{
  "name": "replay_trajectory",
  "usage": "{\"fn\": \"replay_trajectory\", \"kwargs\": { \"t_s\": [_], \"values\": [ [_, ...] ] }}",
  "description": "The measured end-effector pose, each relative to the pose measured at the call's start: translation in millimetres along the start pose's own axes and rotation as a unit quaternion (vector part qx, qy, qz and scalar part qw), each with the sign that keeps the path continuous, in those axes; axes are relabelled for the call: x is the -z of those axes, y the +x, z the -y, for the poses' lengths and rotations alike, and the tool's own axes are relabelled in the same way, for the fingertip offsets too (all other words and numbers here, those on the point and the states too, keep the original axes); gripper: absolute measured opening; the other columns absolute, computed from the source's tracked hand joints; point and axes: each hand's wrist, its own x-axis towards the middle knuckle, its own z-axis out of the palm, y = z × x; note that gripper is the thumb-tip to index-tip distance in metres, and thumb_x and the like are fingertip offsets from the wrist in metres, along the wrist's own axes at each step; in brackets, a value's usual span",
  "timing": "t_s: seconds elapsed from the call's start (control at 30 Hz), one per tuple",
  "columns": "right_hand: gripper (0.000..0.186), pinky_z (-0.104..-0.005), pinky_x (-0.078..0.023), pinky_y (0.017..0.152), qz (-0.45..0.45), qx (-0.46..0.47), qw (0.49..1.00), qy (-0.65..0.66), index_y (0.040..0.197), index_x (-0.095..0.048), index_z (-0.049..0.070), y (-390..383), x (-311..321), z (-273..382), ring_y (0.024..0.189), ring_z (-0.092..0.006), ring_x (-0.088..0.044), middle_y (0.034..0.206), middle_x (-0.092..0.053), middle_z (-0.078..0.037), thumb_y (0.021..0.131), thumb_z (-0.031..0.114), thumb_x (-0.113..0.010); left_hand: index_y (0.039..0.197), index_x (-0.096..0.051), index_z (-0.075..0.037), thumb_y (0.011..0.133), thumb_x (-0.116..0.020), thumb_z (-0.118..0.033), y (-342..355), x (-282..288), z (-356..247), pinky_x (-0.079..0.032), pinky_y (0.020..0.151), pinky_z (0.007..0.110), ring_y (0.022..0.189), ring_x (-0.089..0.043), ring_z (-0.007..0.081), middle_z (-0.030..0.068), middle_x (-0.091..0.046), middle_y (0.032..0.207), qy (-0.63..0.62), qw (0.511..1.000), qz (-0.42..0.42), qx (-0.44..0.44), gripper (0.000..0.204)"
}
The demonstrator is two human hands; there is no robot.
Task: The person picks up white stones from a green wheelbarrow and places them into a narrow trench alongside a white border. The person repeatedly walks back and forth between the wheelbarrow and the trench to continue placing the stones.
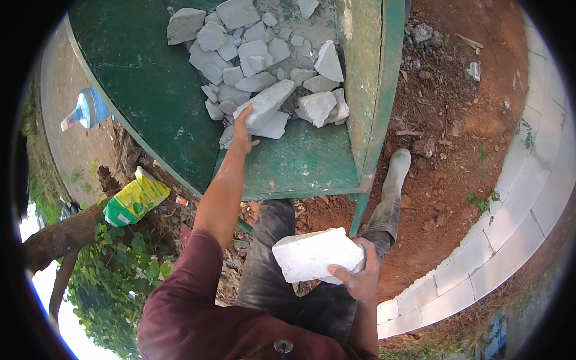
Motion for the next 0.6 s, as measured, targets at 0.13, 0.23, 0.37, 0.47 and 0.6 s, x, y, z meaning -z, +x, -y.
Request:
{"fn": "replay_trajectory", "kwargs": {
  "t_s": [0.13,0.23,0.37,0.47,0.6],
  "values": [
    [0.073,-0.0351,-0.051,0.086,0.010,0.004,1.000,0.004,0.122,-0.053,-0.001,5.8,18.8,-1.0,0.097,-0.0198,-0.062,0.104,-0.063,-0.010,0.064,0.023,-0.090,0.161,-0.022,-0.021,0.068,-0.075,-0.075,-14.9,16.1,-24.1,-0.027,0.107,0.076,0.147,-0.010,0.0556,0.0214,-0.007,0.167,-0.021,0.995,0.078,0.055,0.120],
    [0.072,-0.0354,-0.051,0.085,-0.005,0.003,1.000,0.021,0.121,-0.055,-0.002,4.8,31.0,-14.6,0.096,-0.0202,-0.062,0.105,-0.063,-0.011,0.063,0.022,-0.092,0.162,-0.019,-0.019,0.069,-0.074,-0.077,-15.3,27.5,-50.4,-0.028,0.105,0.078,0.148,-0.005,0.0566,0.0214,-0.004,0.167,-0.017,0.984,0.146,0.100,0.122],
    [0.072,-0.0361,-0.051,0.085,-0.009,-0.036,0.998,0.060,0.120,-0.056,-0.002,8.2,36.6,-8.2,0.096,-0.0208,-0.062,0.106,-0.062,-0.012,0.063,0.022,-0.093,0.162,-0.017,-0.018,0.070,-0.068,-0.081,-5.2,35.1,-79.7,-0.034,0.103,0.076,0.142,-0.024,0.0617,0.0204,-0.005,0.168,0.071,0.978,0.174,0.093,0.123],
    [0.074,-0.0359,-0.052,0.085,-0.007,-0.027,0.999,0.045,0.122,-0.055,-0.002,13.4,40.6,-20.4,0.096,-0.0206,-0.062,0.106,-0.062,-0.012,0.064,0.023,-0.093,0.161,-0.022,-0.015,0.070,-0.068,-0.076,1.3,38.9,-76.4,-0.045,0.099,0.067,0.135,-0.041,0.0554,0.0208,-0.025,0.162,0.267,0.950,0.134,0.094,0.118],
    [0.074,-0.0352,-0.052,0.084,-0.015,-0.032,0.998,0.059,0.121,-0.055,-0.002,15.6,35.0,-27.3,0.096,-0.0199,-0.062,0.106,-0.063,-0.013,0.064,0.024,-0.093,0.155,-0.029,-0.003,0.066,-0.082,-0.061,-45.8,5.6,-53.9,-0.050,0.098,0.055,0.130,-0.052,0.0418,0.0253,-0.045,0.148,0.455,0.886,0.044,-0.079,0.119]
  ]
}}
